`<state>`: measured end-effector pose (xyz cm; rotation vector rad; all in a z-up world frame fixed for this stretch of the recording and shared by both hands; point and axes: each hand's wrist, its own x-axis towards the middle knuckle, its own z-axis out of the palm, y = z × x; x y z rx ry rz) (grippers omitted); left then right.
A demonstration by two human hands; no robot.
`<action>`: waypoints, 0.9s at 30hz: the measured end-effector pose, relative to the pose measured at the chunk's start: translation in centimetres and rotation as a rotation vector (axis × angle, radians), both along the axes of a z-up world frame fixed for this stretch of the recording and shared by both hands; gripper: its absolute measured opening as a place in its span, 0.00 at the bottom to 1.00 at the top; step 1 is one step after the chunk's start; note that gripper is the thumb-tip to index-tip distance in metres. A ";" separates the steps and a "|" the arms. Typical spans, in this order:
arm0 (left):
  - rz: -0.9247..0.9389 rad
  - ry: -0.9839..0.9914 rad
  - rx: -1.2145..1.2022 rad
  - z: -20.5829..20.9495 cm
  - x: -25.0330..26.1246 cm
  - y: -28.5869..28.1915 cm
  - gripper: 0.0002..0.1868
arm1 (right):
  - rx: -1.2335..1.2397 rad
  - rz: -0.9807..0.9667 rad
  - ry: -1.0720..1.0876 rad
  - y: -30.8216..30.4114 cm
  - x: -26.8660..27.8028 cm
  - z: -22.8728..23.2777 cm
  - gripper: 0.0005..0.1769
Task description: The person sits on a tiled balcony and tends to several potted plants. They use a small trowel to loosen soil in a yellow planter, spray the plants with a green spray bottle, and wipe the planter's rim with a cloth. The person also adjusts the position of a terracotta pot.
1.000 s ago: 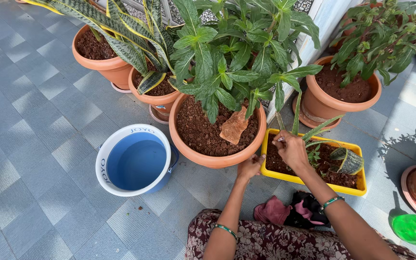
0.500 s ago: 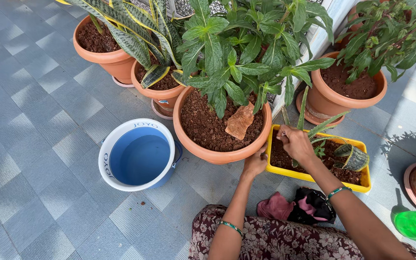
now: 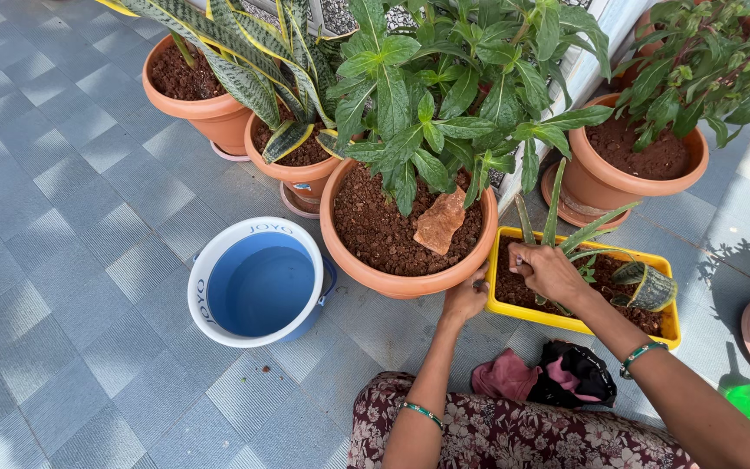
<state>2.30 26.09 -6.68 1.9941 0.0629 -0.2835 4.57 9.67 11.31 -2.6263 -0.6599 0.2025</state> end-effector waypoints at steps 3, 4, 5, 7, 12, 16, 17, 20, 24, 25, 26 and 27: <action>-0.003 0.045 0.010 0.6 0.0 0.2 0.29 | 0.051 0.033 -0.009 -0.6 -0.8 0.6 0.12; 0.004 0.047 0.025 0.9 0.4 0.3 0.29 | 0.058 0.024 -0.013 -0.6 -0.6 0.9 0.12; 0.007 0.058 0.040 1.1 0.3 0.2 0.28 | 0.065 0.010 -0.008 -0.6 -0.7 0.8 0.11; 0.008 0.099 0.036 1.2 0.0 -0.2 0.28 | 0.069 0.004 0.016 -0.6 -0.8 0.6 0.11; -0.002 0.011 0.027 1.5 -0.4 0.3 0.28 | 0.040 0.033 0.043 -1.0 -1.2 0.5 0.09; 0.018 0.058 -0.001 1.0 -0.1 0.1 0.29 | 0.076 0.021 0.075 -1.5 -1.2 0.6 0.11; 0.023 0.093 -0.019 0.8 0.0 -0.1 0.29 | 0.136 0.023 0.052 -1.4 -1.1 0.5 0.09; 0.027 0.036 0.000 0.1 0.1 -0.5 0.28 | 0.140 0.008 0.101 -0.4 -1.0 0.2 0.07; 0.032 -0.079 0.003 -0.5 0.1 0.0 0.26 | 0.096 0.020 0.121 0.2 -2.1 0.0 0.08; 0.031 -0.041 -0.002 -0.4 0.3 0.0 0.27 | 0.098 -0.010 0.155 0.0 -2.1 0.1 0.07; 0.030 -0.002 -0.006 -0.4 0.6 0.0 0.27 | 0.100 -0.041 0.189 -0.1 -1.8 0.1 0.06; 0.024 0.042 -0.012 -0.4 0.4 -0.2 0.28 | 0.101 -0.077 0.230 -0.5 -1.7 -0.1 0.05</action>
